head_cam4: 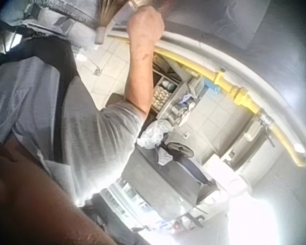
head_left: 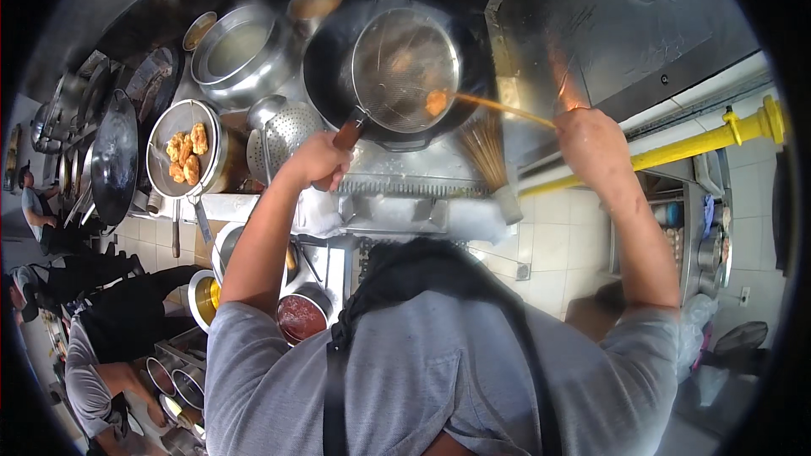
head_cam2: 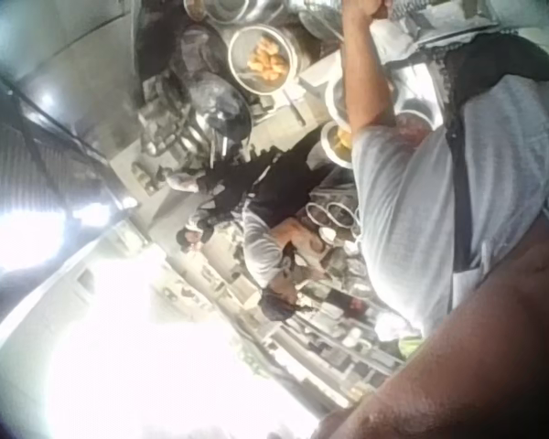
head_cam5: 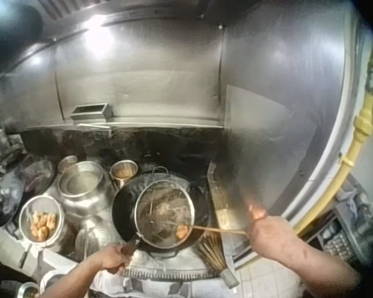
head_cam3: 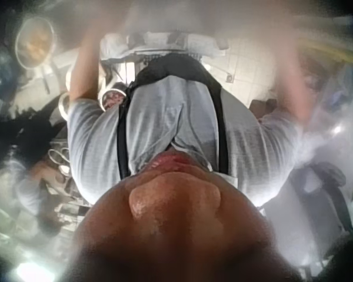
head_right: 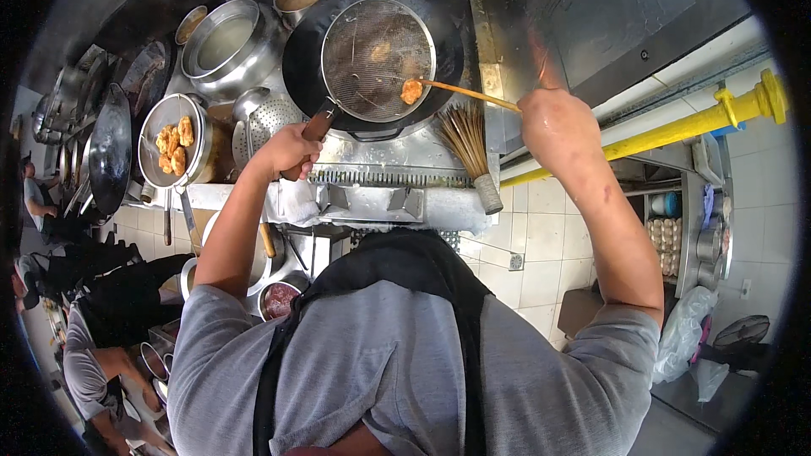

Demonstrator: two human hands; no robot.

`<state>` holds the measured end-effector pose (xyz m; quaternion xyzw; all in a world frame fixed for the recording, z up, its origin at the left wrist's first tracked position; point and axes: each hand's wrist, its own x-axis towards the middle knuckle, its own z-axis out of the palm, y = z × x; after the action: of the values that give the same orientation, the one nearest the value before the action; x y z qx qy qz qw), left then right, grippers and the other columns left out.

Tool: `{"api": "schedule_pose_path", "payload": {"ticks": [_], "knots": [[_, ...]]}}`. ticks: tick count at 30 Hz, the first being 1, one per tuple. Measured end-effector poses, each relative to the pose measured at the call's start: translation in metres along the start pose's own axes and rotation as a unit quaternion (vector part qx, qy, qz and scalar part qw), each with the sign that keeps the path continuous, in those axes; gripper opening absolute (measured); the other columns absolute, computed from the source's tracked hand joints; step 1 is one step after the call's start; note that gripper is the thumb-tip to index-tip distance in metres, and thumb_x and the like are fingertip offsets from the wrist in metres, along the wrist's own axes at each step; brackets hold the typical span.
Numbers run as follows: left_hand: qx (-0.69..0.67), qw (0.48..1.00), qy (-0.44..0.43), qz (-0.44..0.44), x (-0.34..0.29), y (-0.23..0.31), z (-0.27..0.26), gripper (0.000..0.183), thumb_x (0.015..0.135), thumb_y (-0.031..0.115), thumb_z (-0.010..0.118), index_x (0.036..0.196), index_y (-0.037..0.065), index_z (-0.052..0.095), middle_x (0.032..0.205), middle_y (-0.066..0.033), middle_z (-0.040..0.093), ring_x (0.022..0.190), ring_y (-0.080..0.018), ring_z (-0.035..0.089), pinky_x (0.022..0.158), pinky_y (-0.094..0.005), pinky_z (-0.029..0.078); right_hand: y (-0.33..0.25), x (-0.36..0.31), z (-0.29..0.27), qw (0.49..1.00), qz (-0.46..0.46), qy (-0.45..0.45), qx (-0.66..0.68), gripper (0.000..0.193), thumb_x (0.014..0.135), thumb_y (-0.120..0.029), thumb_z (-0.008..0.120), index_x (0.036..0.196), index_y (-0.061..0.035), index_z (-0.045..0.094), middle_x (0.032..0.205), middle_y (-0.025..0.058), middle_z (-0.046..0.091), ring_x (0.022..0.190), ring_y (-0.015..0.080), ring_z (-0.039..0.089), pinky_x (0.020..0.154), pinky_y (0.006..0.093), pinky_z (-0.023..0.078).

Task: The person uses a mesh strainer and wooden chopsticks to manipulate food pieces in a wok filled with hot oil, then transfers the fried items into a metal bowl on the counter. After wiping the counter with a cloth, the person continues frying more food in the wok using the same tools.

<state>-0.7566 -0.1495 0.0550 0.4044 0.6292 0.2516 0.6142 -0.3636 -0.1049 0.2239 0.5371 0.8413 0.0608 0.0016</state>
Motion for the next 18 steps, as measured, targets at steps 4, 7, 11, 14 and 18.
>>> {"api": "schedule_pose_path", "payload": {"ticks": [4, 7, 11, 14, 18], "knots": [[-0.012, 1.0, -0.022, 0.001, 0.003, -0.007, -0.004, 0.014, 0.084, 0.002, 0.06, 0.093, 0.001, 0.05, 0.067, -0.0069, 0.054, 0.046, -0.0153, 0.052, 0.039, -0.0333, 0.046, 0.004, -0.005, -0.013, 1.0, 0.003, 0.002, 0.004, 0.013, 0.078, -0.007, 0.056, 0.075, -0.0046, 0.069, 0.073, 0.0187, 0.066, 0.073, 0.0383, 0.065, 0.068, 0.0471, 0.052], [0.0, 1.0, -0.016, 0.003, 0.002, -0.005, -0.003, 0.013, 0.085, 0.001, 0.06, 0.093, 0.001, 0.049, 0.066, -0.007, 0.054, 0.046, -0.0153, 0.052, 0.039, -0.0333, 0.046, 0.004, -0.009, -0.017, 1.0, -0.015, -0.023, -0.01, 0.013, 0.078, -0.007, 0.057, 0.077, -0.0051, 0.07, 0.074, 0.0184, 0.066, 0.074, 0.0374, 0.065, 0.068, 0.0467, 0.052], [-0.005, 1.0, -0.014, 0.017, 0.0, -0.002, -0.004, 0.008, 0.082, 0.002, 0.058, 0.08, -0.002, 0.051, 0.062, -0.0078, 0.056, 0.045, -0.0175, 0.055, 0.04, -0.0336, 0.047, 0.0, -0.011, -0.019, 1.0, -0.01, -0.028, -0.003, 0.013, 0.078, -0.007, 0.057, 0.077, -0.0053, 0.07, 0.074, 0.0183, 0.066, 0.073, 0.0372, 0.065, 0.068, 0.0466, 0.052], [-0.001, 1.0, -0.012, 0.017, 0.002, -0.003, -0.005, 0.008, 0.081, 0.003, 0.058, 0.079, -0.001, 0.052, 0.06, -0.0079, 0.056, 0.044, -0.0176, 0.055, 0.04, -0.0332, 0.046, 0.0, -0.012, -0.017, 1.0, -0.015, -0.021, -0.013, 0.013, 0.078, -0.007, 0.057, 0.077, -0.0056, 0.071, 0.074, 0.0182, 0.066, 0.073, 0.0371, 0.065, 0.068, 0.0462, 0.053], [0.009, 1.0, -0.015, 0.022, 0.004, -0.006, -0.006, 0.009, 0.081, 0.003, 0.058, 0.077, -0.001, 0.052, 0.06, -0.0079, 0.056, 0.043, -0.0175, 0.054, 0.04, -0.0328, 0.045, 0.0, -0.011, -0.016, 0.999, -0.015, -0.029, -0.016, 0.013, 0.077, -0.006, 0.056, 0.076, -0.0045, 0.069, 0.074, 0.0192, 0.066, 0.072, 0.0381, 0.065, 0.068, 0.0463, 0.053]]}}
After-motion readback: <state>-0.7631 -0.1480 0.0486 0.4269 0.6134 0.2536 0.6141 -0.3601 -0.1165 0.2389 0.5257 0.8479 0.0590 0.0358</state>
